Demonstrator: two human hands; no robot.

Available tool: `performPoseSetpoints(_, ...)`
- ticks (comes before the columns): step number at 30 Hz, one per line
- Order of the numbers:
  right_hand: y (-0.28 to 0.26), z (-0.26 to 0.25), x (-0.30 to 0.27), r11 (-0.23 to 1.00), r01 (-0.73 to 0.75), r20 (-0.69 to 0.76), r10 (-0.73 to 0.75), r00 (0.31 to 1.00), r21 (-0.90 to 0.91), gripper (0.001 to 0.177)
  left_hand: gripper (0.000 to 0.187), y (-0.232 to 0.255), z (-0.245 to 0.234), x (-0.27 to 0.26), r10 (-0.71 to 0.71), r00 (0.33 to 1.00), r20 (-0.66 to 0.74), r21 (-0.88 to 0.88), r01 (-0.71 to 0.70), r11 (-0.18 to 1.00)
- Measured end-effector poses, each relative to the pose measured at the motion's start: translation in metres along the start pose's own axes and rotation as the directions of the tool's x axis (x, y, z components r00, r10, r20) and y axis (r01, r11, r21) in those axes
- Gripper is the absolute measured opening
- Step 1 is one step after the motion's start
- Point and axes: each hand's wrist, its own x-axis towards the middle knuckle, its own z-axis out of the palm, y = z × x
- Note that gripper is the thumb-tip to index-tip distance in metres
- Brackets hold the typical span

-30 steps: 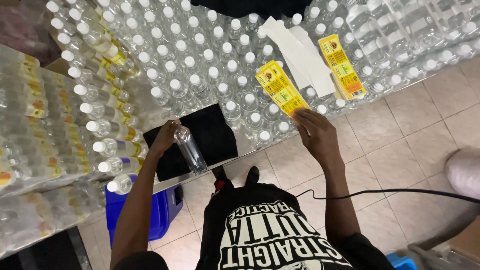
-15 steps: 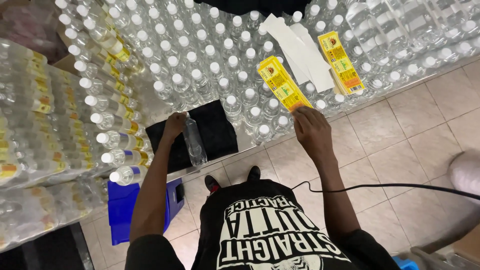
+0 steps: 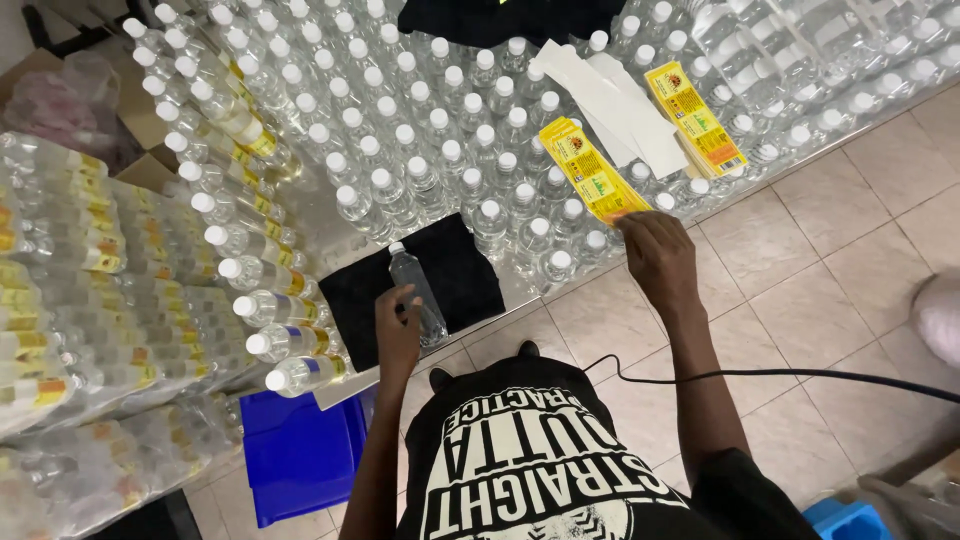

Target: The person is manually peeling adhesive labels from a strip and applying them to clear plastic water bottles.

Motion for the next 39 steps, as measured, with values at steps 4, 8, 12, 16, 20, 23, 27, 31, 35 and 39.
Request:
performPoseSetpoints(4,-0.001,-0.007,0.001,0.998,-0.051,0.042,0.05,0.998,0.022,0.014,0.034,0.007,0.012,-0.004,0.04,0.998,0.04,-0.065,-0.037,0.997)
performPoseSetpoints(8,-0.003,-0.016,0.005,0.983,-0.126,0.0,0.127,0.992,0.137,0.015,0.037,0.016,0.016,-0.008,0.071,0.996,0.053,-0.129,-0.063,0.99)
performPoseSetpoints(12,-0.021,-0.035,0.021,0.956,-0.137,-0.262,0.207,0.943,0.26,0.017,0.046,0.011,0.02,-0.007,0.134,0.991,0.023,-0.356,-0.117,0.927)
performPoseSetpoints(16,-0.063,-0.055,0.038,0.911,-0.12,-0.331,0.263,0.906,0.395,0.013,0.031,0.028,0.018,-0.017,0.083,0.996,-0.021,-0.329,-0.085,0.94)
performPoseSetpoints(20,-0.102,-0.054,0.043,0.709,-0.119,-0.257,0.4,0.88,0.695,0.01,0.047,0.03,0.024,-0.024,0.261,0.962,-0.079,-0.245,-0.272,0.93)
performPoseSetpoints(23,-0.137,-0.047,0.047,0.513,-0.205,-0.056,0.448,0.892,0.833,0.028,0.063,0.061,0.019,-0.038,0.447,0.886,-0.121,-0.222,-0.463,0.858)
performPoseSetpoints(27,-0.174,-0.045,0.064,0.265,-0.425,0.3,0.405,0.864,0.865,0.042,0.032,0.147,0.004,-0.06,0.471,0.881,0.039,-0.238,-0.449,0.861)
performPoseSetpoints(31,-0.192,-0.031,0.066,0.314,-0.482,0.367,0.358,0.858,0.818,0.046,0.038,0.149,0.009,-0.066,0.419,0.902,0.102,-0.364,-0.359,0.86)
performPoseSetpoints(35,-0.201,-0.027,0.07,0.237,-0.389,0.283,0.383,0.879,0.89,0.042,0.022,0.132,0.009,-0.064,0.307,0.952,0.013,-0.423,-0.273,0.864)
performPoseSetpoints(39,-0.218,-0.041,0.08,0.713,-0.158,-0.019,0.234,0.972,0.683,0.029,0.022,0.132,0.005,-0.062,0.24,0.96,-0.143,-0.447,-0.279,0.85)
